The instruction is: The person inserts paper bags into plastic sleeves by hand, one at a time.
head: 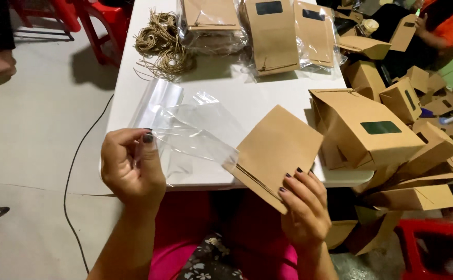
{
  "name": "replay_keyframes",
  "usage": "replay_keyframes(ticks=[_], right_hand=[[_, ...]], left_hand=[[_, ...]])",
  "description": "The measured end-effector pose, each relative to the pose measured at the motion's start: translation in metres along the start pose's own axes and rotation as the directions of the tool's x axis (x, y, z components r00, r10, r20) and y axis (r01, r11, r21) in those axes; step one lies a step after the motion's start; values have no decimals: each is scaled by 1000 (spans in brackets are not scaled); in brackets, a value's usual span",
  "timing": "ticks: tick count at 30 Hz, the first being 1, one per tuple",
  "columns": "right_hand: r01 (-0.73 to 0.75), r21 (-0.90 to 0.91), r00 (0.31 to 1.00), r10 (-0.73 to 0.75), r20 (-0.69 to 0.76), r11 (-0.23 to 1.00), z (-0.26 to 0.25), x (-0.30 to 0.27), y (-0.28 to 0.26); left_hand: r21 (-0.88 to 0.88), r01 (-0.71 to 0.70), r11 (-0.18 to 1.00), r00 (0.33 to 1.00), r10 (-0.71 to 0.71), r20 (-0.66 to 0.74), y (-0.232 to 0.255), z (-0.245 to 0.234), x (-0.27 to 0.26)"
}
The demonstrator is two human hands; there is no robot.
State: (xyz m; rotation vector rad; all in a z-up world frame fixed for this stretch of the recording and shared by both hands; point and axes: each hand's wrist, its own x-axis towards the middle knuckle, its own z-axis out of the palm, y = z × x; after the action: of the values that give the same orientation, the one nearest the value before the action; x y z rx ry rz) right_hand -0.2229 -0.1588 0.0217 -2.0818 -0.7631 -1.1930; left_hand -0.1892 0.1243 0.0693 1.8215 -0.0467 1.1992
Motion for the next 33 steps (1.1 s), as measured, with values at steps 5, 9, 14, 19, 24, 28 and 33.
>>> replay_keyframes(ticks=[5, 9, 14, 19, 24, 28, 33], right_hand=[[-179, 85, 932, 197, -303, 980, -24, -7, -2], [-729, -227, 623, 488, -611, 646, -56, -55, 16], [-681, 101, 548, 596, -587, 725, -61, -51, 15], [-663, 618, 183, 892, -414, 423, -56, -15, 1], [-505, 862, 103, 994, 21, 34, -34, -38, -9], [-533, 809, 95, 932, 349, -248, -25, -108, -9], [-734, 507, 105, 661, 743, -453, -15, -103, -31]], left_hand=[[44, -35, 998, 999, 35, 1, 2, 14, 12], [62, -96, 993, 995, 97, -15, -2, 30, 31], [-72, -92, 993, 996, 93, 11, 16, 53, 61], [-275, -80, 958, 986, 116, 118, 26, 84, 59], [-151, -254, 955, 889, 292, 351, 12, 94, 16], [-79, -272, 959, 856, 279, 435, -14, 92, -20], [-30, -267, 963, 875, 255, 411, -24, 84, -29]])
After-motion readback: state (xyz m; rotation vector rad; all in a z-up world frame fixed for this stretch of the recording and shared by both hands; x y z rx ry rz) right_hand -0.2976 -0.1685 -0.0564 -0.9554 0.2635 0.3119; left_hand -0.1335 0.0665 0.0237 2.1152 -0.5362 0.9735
